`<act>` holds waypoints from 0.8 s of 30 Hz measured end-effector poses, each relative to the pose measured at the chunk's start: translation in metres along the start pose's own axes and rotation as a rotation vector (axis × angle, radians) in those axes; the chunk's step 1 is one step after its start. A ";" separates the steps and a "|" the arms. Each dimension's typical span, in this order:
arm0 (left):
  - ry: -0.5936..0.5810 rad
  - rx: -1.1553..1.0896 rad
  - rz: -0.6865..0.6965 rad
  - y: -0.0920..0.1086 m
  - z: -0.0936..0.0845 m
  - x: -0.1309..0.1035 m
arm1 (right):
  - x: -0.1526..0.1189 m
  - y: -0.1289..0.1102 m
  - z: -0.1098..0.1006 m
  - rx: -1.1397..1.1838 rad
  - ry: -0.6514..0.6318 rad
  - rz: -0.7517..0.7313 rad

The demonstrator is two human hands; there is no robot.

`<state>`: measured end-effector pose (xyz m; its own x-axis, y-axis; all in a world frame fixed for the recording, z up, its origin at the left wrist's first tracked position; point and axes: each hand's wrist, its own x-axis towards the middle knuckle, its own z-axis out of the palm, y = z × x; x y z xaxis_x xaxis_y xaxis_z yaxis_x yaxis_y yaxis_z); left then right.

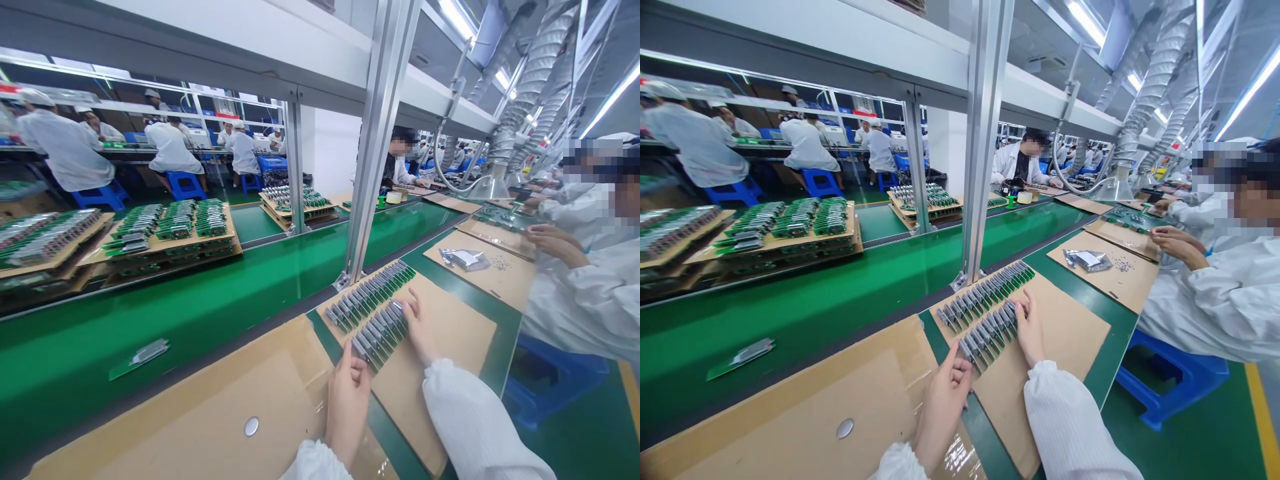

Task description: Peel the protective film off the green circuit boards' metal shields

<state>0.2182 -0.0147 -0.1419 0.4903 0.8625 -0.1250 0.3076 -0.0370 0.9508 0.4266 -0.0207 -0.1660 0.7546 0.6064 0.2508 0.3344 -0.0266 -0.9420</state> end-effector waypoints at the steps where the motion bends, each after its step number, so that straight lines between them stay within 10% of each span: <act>1: -0.005 0.008 0.003 -0.001 0.001 0.001 | 0.000 0.000 0.000 -0.002 0.001 0.001; 8: 0.069 0.128 -0.035 0.010 -0.004 -0.004 | -0.005 -0.008 -0.004 -0.025 0.113 0.030; 13: 0.323 0.391 -0.036 0.030 -0.106 0.013 | -0.015 -0.042 -0.020 -0.127 0.190 0.008; 18: 0.518 0.505 -0.125 0.005 -0.230 0.032 | -0.070 -0.085 0.005 -0.204 -0.303 -0.260; 24: 0.542 0.274 -0.175 -0.029 -0.253 0.043 | -0.161 -0.115 0.090 -0.207 -0.846 -0.395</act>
<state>0.0242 0.1509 -0.1033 -0.0468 0.9980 -0.0425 0.5787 0.0618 0.8132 0.2155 -0.0437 -0.1183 -0.0650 0.9730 0.2214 0.6322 0.2118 -0.7453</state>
